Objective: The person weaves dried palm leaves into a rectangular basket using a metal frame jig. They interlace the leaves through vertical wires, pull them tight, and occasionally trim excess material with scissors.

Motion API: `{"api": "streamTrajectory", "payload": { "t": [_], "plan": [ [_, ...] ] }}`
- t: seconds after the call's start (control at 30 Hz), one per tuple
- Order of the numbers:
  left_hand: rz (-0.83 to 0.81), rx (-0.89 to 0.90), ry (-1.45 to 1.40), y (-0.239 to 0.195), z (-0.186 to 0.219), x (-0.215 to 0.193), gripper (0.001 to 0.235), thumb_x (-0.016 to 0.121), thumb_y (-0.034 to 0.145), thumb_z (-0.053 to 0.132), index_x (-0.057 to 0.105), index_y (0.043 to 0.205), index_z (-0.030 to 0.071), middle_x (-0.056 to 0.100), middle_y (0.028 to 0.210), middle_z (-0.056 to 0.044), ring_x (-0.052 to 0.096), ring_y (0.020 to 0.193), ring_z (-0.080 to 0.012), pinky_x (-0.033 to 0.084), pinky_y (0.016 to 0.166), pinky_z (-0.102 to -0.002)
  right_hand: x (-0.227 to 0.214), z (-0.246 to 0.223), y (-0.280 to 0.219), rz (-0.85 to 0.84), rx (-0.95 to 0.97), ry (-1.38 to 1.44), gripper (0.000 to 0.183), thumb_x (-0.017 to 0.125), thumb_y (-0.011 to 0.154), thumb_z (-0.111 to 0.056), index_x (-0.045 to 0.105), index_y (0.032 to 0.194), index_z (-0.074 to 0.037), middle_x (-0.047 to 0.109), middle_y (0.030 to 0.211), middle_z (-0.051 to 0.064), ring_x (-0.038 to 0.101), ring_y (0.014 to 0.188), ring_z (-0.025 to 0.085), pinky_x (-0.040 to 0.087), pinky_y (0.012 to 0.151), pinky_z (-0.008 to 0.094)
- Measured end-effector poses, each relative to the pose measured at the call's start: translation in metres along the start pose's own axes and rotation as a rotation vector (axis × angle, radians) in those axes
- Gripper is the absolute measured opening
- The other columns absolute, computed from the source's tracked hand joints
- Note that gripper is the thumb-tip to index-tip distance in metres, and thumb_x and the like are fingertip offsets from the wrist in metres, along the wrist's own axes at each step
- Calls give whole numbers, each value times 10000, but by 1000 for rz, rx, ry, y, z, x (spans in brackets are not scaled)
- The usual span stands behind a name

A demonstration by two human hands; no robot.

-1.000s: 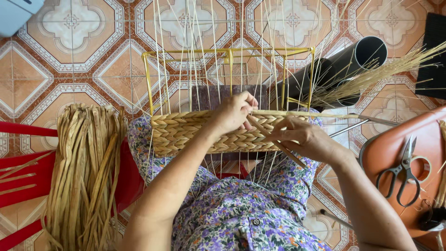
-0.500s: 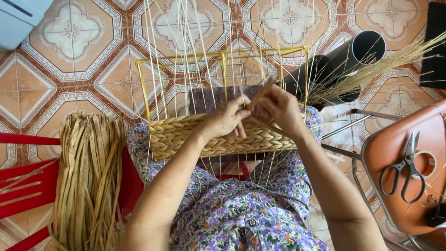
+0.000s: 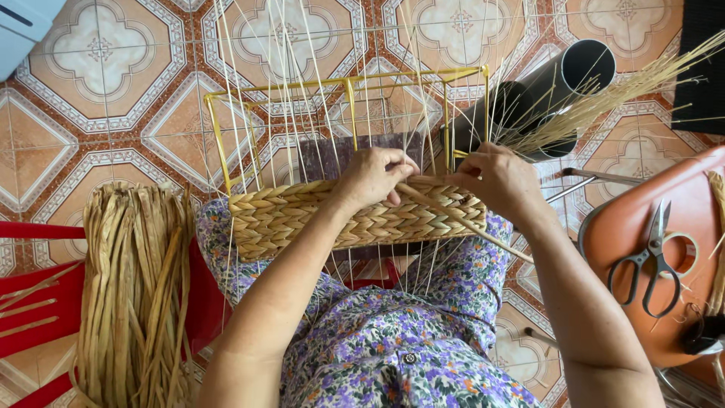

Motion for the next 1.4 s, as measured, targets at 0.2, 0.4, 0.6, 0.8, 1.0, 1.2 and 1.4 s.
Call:
{"api": "streamTrajectory", "payload": {
  "t": [0.2,0.4,0.6,0.8,1.0,1.2,1.4],
  "plan": [
    [434,93,62,-19,-4,-9,166,688,975,165,665,1063,25,760,900,-121,663,492,-168,486,327,-278,10,-2,-11,282,-140,-93,303,753,831,-430,723,823,-129,663,827,33,645,828,206,507,707,410],
    [291,249,-63,-26,13,-6,291,520,981,82,545,1245,-38,689,1092,-125,704,606,-109,581,420,-178,9,-29,-44,247,-377,-52,304,717,835,-453,762,946,-173,726,881,8,641,770,186,476,787,434],
    [-154,107,190,-1,20,22,137,611,1021,171,702,1045,72,717,742,-46,698,490,-96,529,387,-228,-29,-39,-50,399,-285,-122,151,694,903,-279,791,994,-207,723,889,12,668,866,204,489,898,420],
    [94,259,168,-9,24,21,100,482,1078,132,501,1042,40,649,667,-77,640,452,-108,502,373,-224,-14,-66,-18,426,-427,21,150,654,974,-188,750,1055,-106,719,931,54,681,794,228,565,736,363],
    [-159,-169,-99,6,4,6,109,414,1047,129,479,1118,77,624,697,-93,631,469,-137,546,381,-240,36,-24,14,188,48,1012,76,642,1026,-96,682,1060,-42,688,861,85,608,723,168,510,613,295],
    [-87,135,465,28,25,26,135,506,1027,65,636,1009,33,694,750,-96,567,498,-91,547,453,-223,7,-44,-19,408,-428,562,135,691,1006,-212,703,1082,-100,730,970,3,712,797,114,583,674,240],
    [-159,-82,-60,19,6,25,139,590,965,151,656,1076,101,703,903,-55,682,529,-100,578,437,-210,-14,5,-12,94,-45,-101,319,750,841,-457,769,955,-159,643,891,67,643,820,228,546,719,409]
  ]
}}
Point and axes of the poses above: each hand's wrist, its own y-axis towards the middle knuckle, its own x-axis out of the palm, z = x × y, the point moved 6 cm from there along y, towards the middle knuckle
